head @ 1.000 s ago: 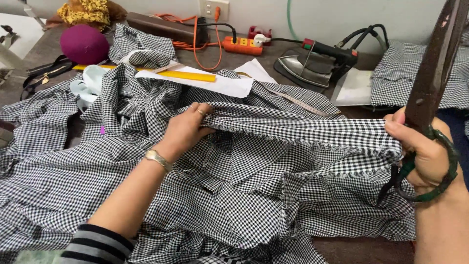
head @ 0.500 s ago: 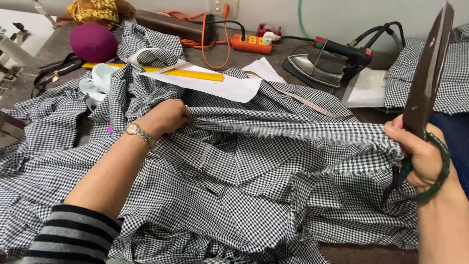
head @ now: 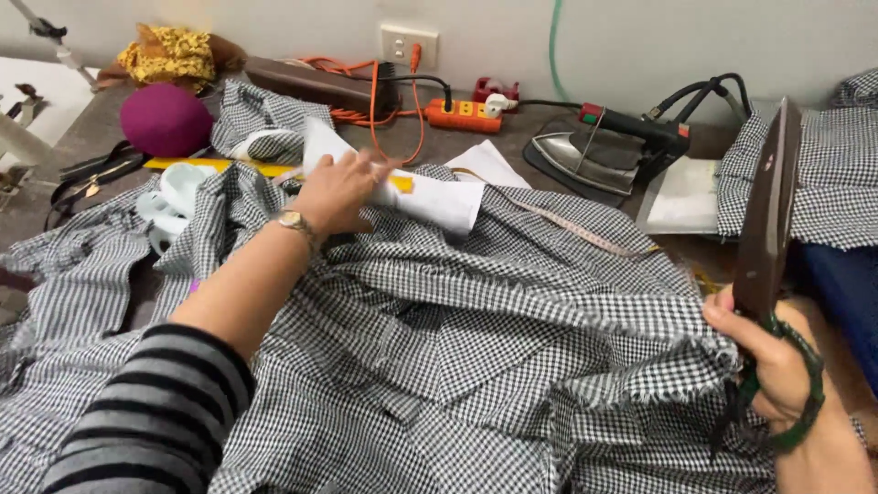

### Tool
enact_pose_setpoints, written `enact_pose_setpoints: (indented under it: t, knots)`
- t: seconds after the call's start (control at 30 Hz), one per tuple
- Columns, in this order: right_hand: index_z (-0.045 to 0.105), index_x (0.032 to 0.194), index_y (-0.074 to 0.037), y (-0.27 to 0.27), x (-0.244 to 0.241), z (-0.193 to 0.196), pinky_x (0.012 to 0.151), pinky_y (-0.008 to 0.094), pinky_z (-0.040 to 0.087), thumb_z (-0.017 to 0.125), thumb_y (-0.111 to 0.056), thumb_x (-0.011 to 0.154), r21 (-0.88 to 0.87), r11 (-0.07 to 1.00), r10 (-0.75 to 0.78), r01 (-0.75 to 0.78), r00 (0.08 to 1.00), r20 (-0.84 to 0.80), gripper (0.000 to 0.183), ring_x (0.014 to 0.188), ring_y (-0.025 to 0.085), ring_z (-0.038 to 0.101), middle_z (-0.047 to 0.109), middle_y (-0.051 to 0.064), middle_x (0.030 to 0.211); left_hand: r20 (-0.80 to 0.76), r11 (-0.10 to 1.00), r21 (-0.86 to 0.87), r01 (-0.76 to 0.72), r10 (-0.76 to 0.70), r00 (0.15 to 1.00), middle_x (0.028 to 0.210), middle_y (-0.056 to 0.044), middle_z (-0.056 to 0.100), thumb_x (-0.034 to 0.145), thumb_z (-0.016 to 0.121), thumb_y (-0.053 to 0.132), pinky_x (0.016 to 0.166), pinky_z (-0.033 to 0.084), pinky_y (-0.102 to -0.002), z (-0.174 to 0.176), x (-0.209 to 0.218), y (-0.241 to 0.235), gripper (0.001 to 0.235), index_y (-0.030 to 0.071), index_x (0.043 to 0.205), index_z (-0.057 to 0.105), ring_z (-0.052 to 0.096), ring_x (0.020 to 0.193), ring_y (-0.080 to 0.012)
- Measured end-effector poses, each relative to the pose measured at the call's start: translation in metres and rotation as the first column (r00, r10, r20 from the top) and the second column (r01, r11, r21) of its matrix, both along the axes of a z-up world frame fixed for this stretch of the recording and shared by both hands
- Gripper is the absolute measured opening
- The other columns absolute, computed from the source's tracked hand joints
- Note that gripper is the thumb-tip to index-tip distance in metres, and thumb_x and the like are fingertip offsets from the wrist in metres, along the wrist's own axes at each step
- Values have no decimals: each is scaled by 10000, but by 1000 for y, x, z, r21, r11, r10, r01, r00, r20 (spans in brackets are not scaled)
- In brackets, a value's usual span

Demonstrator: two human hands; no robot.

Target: Cutting checkered fabric with large scissors on a workbench

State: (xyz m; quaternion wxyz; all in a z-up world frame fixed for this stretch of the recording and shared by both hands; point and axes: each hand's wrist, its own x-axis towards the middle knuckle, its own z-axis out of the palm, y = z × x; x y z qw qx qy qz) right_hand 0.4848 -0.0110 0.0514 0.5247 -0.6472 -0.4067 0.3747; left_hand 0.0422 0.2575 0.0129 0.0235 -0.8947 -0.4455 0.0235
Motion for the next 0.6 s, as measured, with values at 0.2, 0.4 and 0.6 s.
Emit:
enact_pose_setpoints:
  t: [0.2,0.4,0.6]
  knots:
    - [530,796,-73,-2,-2,-4,829,285,379,652,-71,830,-46,997,-53,55,997,54,127,876,168,528,569,71,885,-462,956,180,233,-127,878,773,103,703,940,591,337,830,399,-322,-37,28,61,97,319,881,667,628,756,-131]
    - [538,804,-52,3,-6,-12,777,299,394,653,-51,819,-66,996,-61,62,998,19,116,860,181,526,578,85,901,-292,897,434,81,55,955,791,48,644,997,491,314,657,458,-305,-35,70,120,197,181,939,625,605,646,-119]
    - [530,776,-47,2,-10,-8,799,317,414,642,-31,829,-70,996,-45,46,999,17,125,876,198,535,560,93,882,-139,771,636,34,70,988,844,-18,669,964,548,221,646,510,-338,54,97,135,193,121,1129,558,614,695,-183]
